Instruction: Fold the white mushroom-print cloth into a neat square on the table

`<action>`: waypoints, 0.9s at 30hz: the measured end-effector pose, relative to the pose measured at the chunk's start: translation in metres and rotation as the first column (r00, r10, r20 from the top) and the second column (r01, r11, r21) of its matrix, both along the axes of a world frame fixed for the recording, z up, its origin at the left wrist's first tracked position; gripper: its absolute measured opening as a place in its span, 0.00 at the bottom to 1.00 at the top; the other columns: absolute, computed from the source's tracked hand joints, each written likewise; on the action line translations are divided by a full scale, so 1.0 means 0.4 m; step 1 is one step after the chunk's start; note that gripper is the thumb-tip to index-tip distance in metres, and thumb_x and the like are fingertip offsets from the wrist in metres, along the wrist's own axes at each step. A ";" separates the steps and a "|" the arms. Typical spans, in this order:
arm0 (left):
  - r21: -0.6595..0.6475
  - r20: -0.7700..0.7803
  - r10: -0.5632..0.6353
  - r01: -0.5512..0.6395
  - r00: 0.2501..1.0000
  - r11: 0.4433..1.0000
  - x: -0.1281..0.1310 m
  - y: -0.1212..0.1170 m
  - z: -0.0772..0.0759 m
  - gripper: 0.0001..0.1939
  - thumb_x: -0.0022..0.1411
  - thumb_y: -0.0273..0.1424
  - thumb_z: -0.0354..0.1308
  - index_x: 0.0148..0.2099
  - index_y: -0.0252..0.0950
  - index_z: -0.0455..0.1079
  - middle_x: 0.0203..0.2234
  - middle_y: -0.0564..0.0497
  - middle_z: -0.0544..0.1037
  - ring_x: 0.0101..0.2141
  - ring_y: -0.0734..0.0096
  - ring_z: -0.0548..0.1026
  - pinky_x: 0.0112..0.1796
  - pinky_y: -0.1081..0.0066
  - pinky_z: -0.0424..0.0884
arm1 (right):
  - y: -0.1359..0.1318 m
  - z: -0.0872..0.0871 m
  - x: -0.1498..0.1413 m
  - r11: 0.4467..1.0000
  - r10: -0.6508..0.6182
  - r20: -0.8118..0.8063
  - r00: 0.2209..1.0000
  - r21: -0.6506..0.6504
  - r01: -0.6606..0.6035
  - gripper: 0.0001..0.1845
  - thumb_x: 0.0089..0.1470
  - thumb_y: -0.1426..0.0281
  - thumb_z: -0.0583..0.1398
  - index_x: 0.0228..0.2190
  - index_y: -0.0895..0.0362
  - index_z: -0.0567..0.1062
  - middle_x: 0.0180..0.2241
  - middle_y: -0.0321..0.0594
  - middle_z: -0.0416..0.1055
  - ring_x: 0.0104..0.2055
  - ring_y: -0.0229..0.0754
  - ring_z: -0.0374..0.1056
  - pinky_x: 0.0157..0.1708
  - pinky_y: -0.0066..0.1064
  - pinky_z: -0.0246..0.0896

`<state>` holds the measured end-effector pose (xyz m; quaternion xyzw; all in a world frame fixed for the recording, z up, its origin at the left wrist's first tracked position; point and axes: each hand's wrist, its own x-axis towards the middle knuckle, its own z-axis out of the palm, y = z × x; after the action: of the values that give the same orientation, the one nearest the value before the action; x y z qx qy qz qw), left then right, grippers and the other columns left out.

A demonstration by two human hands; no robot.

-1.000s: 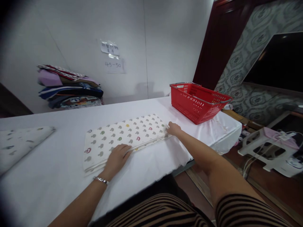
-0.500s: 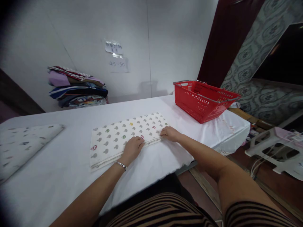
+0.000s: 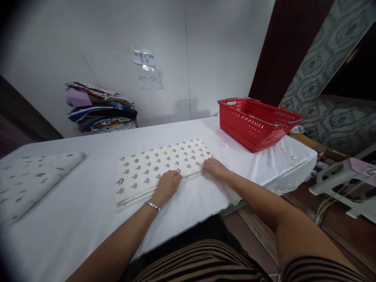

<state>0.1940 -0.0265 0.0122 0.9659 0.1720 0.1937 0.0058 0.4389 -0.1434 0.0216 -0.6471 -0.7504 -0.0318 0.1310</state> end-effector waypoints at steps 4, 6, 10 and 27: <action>-0.012 0.003 0.001 -0.001 1.000 1.000 -0.007 -0.003 -0.003 0.10 0.65 0.28 0.46 0.36 0.37 0.70 0.36 0.47 0.72 0.37 0.67 0.67 0.37 0.67 0.63 | -0.011 -0.001 0.002 0.999 -0.028 -0.009 1.000 -0.039 0.027 0.15 0.60 0.71 0.48 0.37 0.56 0.74 0.40 0.43 0.70 0.44 0.43 0.61 0.45 0.34 0.53; -0.014 0.003 0.009 -0.009 1.000 1.000 -0.010 -0.005 -0.002 0.09 0.64 0.28 0.48 0.38 0.37 0.70 0.36 0.48 0.72 0.37 0.66 0.66 0.37 0.67 0.63 | -0.011 0.003 0.000 1.000 -0.014 -0.010 1.000 -0.028 0.014 0.15 0.60 0.70 0.48 0.37 0.56 0.74 0.39 0.44 0.70 0.43 0.43 0.62 0.45 0.34 0.54; 0.020 -0.018 0.034 -0.033 0.999 0.999 -0.014 -0.011 0.000 0.09 0.64 0.25 0.47 0.38 0.37 0.70 0.35 0.49 0.72 0.36 0.67 0.66 0.36 0.67 0.62 | -0.003 0.013 -0.028 0.996 0.058 0.001 0.998 0.069 -0.057 0.15 0.60 0.70 0.49 0.38 0.57 0.75 0.40 0.46 0.70 0.43 0.44 0.62 0.43 0.36 0.56; 0.007 -0.035 0.132 -0.132 0.991 0.991 -0.168 0.023 0.006 0.10 0.65 0.30 0.47 0.39 0.36 0.70 0.35 0.48 0.73 0.38 0.65 0.67 0.39 0.65 0.63 | 0.039 -0.005 -0.142 0.990 0.114 -0.100 0.988 0.092 -0.105 0.14 0.60 0.71 0.51 0.39 0.55 0.75 0.39 0.45 0.71 0.42 0.44 0.61 0.42 0.36 0.55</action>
<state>0.1267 -0.0174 0.0145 0.9557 0.2349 0.1769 -0.0122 0.3822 -0.1278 0.0194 -0.5994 -0.7747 -0.0230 0.1998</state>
